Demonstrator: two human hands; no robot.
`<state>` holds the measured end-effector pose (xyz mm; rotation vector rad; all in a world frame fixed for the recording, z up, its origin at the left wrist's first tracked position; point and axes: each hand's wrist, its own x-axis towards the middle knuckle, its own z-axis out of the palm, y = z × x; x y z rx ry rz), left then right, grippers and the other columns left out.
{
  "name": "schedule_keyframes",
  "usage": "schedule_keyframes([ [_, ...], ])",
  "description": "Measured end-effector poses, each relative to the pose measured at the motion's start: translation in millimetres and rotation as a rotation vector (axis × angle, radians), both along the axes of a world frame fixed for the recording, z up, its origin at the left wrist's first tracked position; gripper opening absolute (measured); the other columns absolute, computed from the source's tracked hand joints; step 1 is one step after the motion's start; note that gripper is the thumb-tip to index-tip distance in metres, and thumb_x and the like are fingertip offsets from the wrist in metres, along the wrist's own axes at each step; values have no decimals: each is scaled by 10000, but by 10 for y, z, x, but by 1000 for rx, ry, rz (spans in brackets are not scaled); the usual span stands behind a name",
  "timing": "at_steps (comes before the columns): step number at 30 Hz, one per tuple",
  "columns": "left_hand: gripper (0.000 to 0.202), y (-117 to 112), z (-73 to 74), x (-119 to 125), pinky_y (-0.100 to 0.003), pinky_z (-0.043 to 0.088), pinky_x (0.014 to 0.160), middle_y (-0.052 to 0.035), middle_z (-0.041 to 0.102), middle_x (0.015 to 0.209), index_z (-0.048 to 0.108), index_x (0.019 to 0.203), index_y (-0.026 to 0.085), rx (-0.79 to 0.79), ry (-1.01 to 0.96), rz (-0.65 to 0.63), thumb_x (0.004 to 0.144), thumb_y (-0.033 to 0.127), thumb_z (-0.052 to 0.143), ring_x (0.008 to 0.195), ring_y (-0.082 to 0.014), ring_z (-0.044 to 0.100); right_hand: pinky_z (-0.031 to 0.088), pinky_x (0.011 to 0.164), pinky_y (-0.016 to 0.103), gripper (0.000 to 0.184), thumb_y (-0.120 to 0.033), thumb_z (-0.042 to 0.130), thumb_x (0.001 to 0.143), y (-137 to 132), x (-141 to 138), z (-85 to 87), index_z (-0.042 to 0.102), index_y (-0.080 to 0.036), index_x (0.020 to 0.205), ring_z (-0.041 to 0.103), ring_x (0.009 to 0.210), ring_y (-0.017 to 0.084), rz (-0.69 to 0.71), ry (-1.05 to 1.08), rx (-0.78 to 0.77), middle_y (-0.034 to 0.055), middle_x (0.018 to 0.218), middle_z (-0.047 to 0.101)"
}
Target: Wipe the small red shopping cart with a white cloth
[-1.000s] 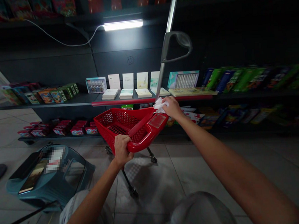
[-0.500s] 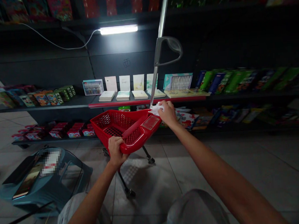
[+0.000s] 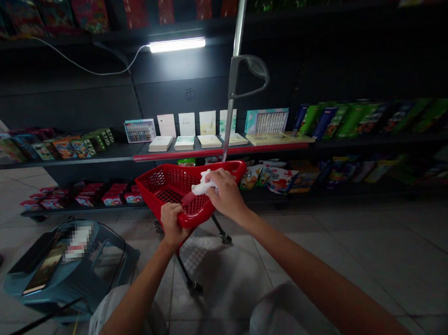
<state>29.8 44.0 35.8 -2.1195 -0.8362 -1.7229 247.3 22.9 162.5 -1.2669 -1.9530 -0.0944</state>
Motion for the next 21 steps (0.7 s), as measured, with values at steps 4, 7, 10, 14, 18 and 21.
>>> schedule_keyframes([
  [4, 318, -2, 14, 13, -416, 459, 811, -73, 642, 985, 546, 1111, 233, 24, 27, 11, 810, 328, 586, 904, -248, 595, 462, 977, 393, 240, -128, 519, 860, -251, -297, -47, 637, -267, 1016, 561, 1091, 286, 158, 5, -6, 91, 1080, 632],
  [7, 313, -9, 24, -6, -427, 464, 825, -75, 640, 987, 537, 1114, 236, 9, 53, 1, 814, 317, 572, 912, -251, 593, 467, 997, 382, 251, -130, 519, 863, -206, -226, -43, 638, -267, 1037, 559, 1122, 277, 191, -25, -6, 88, 1116, 628],
  [10, 255, -13, 35, -12, -441, 469, 840, -70, 633, 946, 520, 1052, 240, -37, 64, 8, 813, 322, 554, 897, -251, 596, 445, 1045, 396, 255, -146, 509, 870, 68, 78, -7, 644, -241, 1064, 550, 1151, 286, 80, -40, 3, 101, 1131, 621],
  [14, 228, -15, 76, 27, -433, 459, 821, -68, 641, 920, 523, 1019, 242, -56, 60, 10, 808, 321, 556, 862, -248, 595, 452, 1025, 395, 283, -193, 507, 888, 580, 575, 17, 644, -198, 1136, 564, 1125, 295, -188, -25, -105, 127, 1144, 629],
  [18, 237, -56, 140, 76, -426, 453, 816, -67, 644, 922, 526, 1030, 239, -81, 86, -3, 805, 305, 561, 854, -244, 594, 472, 974, 377, 304, -248, 490, 933, 881, 829, 2, 640, -204, 1193, 590, 1084, 289, -313, -94, -212, 135, 1167, 644],
  [21, 274, -148, 196, 89, -447, 458, 838, -82, 636, 958, 521, 1051, 230, -116, 86, -16, 803, 338, 564, 893, -260, 592, 488, 924, 374, 319, -266, 447, 965, 904, 817, 8, 638, -215, 1215, 604, 1090, 296, -352, -141, -247, 143, 1179, 645],
])
